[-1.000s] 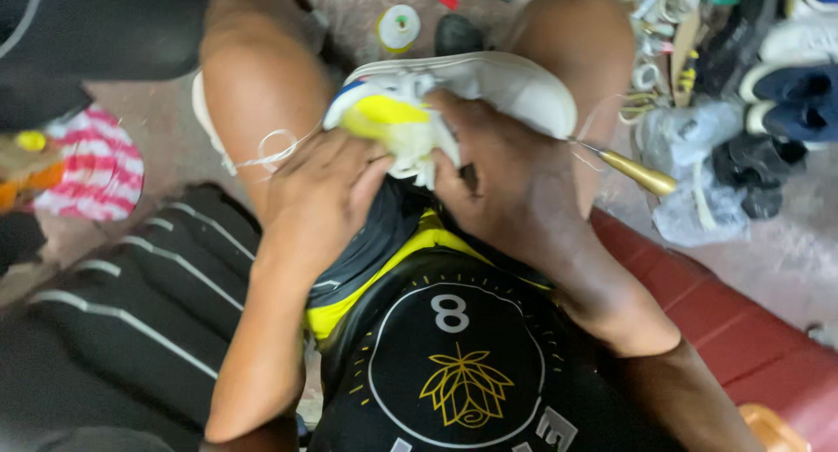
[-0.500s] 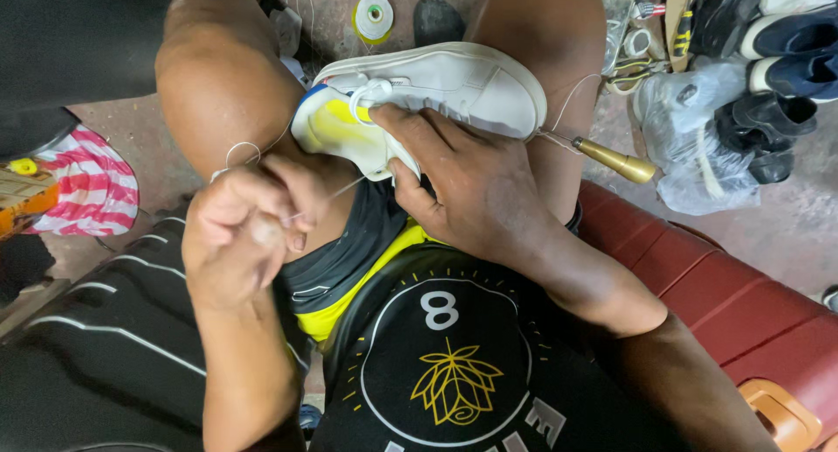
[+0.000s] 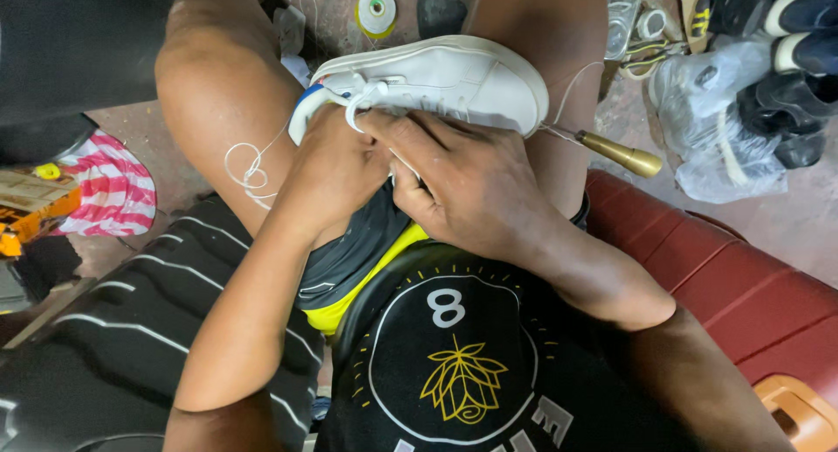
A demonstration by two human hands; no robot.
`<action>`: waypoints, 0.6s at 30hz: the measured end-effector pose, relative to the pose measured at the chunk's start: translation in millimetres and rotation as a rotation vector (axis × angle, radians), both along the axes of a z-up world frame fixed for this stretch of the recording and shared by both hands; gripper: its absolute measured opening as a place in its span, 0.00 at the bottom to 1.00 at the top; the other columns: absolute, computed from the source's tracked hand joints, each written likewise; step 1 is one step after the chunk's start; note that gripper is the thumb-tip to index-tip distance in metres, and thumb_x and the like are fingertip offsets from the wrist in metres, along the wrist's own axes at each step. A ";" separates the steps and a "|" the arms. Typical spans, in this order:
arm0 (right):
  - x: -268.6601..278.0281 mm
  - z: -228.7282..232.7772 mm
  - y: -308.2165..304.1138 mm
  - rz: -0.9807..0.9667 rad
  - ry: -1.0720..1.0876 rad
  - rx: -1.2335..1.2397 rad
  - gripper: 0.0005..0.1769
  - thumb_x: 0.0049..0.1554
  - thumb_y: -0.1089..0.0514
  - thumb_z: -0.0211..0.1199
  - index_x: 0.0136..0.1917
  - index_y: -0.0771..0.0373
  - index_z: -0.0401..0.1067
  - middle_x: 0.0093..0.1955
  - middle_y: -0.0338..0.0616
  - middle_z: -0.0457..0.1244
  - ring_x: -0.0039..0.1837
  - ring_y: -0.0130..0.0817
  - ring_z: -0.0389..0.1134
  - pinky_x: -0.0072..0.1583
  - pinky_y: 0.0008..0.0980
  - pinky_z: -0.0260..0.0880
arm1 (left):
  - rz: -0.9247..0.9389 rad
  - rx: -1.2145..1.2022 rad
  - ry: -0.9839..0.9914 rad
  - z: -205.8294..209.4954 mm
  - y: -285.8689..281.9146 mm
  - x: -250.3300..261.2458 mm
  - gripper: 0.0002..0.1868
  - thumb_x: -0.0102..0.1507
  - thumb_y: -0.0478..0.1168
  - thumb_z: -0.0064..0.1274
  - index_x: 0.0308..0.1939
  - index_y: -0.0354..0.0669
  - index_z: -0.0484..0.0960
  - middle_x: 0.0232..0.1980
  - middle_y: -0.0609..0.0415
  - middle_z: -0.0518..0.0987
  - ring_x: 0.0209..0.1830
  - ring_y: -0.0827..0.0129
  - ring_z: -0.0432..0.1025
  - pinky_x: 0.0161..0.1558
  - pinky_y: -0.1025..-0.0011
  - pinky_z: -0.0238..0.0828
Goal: The person is sitting on the floor, holding a white sneaker on their lap. They use a curved awl and a white thread to stitch the sole of the shoe, repeatedly pushing the awl through the material and pulling the thread tight.
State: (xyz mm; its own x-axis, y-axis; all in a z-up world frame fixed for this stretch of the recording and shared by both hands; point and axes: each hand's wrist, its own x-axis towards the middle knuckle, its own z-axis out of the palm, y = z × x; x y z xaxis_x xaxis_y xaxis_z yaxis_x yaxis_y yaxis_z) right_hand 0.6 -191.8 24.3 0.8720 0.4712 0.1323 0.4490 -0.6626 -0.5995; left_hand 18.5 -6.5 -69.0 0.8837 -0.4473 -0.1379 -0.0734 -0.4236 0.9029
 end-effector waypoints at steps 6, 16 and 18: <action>7.2 11.6 -1.7 0.038 0.034 -0.037 0.25 0.61 0.60 0.65 0.71 0.57 0.69 0.57 0.43 0.69 0.58 0.42 0.72 0.58 0.40 0.71 | -0.160 0.009 -0.146 -18.3 0.7 9.0 0.11 0.60 0.38 0.57 0.45 0.39 0.83 0.46 0.40 0.82 0.48 0.43 0.75 0.47 0.51 0.70; 4.6 76.5 -80.8 -0.188 0.042 -0.486 0.15 0.57 0.58 0.71 0.54 0.66 0.73 0.48 0.48 0.68 0.49 0.48 0.71 0.46 0.42 0.71 | -0.281 -0.094 -0.147 -42.0 6.3 22.5 0.17 0.57 0.37 0.64 0.49 0.40 0.83 0.49 0.44 0.82 0.48 0.52 0.76 0.46 0.59 0.73; 7.5 65.3 -87.3 -0.187 0.168 -0.380 0.06 0.62 0.61 0.67 0.52 0.64 0.74 0.48 0.47 0.69 0.47 0.48 0.72 0.46 0.41 0.71 | -0.304 -0.108 -0.110 -47.0 8.5 25.9 0.17 0.57 0.36 0.65 0.50 0.40 0.83 0.48 0.45 0.82 0.48 0.54 0.76 0.47 0.61 0.73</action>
